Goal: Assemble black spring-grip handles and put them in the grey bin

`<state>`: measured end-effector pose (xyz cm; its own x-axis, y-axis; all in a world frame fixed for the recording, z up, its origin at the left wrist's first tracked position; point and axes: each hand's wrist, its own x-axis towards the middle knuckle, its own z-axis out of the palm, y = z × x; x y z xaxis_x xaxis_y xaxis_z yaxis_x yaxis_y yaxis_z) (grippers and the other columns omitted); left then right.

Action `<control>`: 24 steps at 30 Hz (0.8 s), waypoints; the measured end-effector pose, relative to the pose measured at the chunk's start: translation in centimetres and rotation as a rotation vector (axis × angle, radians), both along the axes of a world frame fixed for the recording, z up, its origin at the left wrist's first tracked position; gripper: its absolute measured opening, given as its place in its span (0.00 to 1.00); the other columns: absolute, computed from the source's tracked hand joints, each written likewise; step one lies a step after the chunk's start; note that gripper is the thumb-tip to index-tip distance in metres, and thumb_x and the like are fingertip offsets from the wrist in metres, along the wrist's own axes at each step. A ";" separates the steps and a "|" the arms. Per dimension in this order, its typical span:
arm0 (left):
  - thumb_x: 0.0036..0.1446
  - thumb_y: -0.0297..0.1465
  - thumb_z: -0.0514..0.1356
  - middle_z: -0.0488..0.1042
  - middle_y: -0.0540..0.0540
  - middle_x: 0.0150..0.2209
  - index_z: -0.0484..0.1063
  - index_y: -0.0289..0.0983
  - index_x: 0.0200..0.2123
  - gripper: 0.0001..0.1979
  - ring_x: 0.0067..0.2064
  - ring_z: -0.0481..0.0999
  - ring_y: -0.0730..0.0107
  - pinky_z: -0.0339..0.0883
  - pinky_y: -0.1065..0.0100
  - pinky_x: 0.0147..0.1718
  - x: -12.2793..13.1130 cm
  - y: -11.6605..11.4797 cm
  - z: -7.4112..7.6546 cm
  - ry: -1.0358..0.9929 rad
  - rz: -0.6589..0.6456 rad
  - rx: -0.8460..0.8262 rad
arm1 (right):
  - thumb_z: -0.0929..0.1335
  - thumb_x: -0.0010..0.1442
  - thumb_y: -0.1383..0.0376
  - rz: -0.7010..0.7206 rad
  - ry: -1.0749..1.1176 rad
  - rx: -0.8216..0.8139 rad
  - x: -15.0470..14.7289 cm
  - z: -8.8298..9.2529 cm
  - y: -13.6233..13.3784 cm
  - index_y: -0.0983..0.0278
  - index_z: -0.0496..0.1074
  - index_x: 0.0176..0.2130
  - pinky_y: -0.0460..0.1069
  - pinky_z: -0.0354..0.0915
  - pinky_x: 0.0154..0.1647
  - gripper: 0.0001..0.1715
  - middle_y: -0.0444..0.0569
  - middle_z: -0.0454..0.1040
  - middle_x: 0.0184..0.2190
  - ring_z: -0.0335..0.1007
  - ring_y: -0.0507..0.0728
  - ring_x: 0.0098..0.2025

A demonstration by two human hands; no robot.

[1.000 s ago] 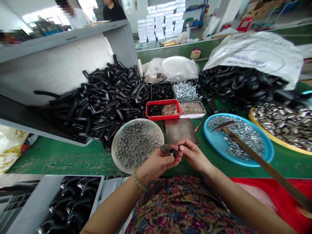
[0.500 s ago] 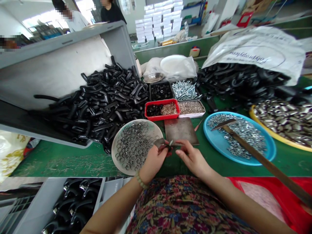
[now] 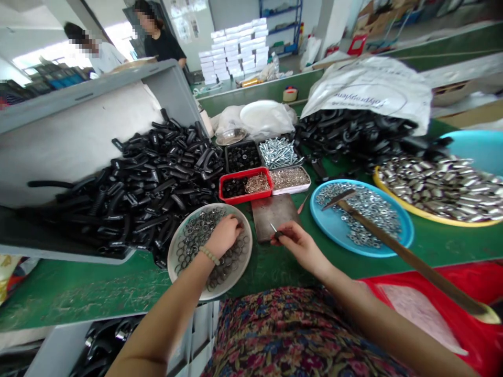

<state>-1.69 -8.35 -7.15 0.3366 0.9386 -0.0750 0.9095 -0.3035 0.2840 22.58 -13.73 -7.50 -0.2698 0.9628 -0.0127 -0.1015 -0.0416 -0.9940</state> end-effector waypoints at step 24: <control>0.52 0.34 0.63 0.77 0.46 0.36 0.63 0.36 0.51 0.23 0.39 0.76 0.65 0.68 0.65 0.41 14.5 0.7 4.3 -0.972 -0.104 -0.623 | 0.60 0.62 0.69 -0.141 -0.462 0.545 8.4 0.8 -1.3 0.58 0.65 0.53 0.53 0.67 0.49 0.20 0.51 0.74 0.46 0.71 0.56 0.47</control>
<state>12.78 -7.65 -2.84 0.5796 0.7944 -0.1816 0.2046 0.0738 0.9761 30.93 -15.05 -6.70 -0.2258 0.8902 0.3957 0.3657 0.4539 -0.8125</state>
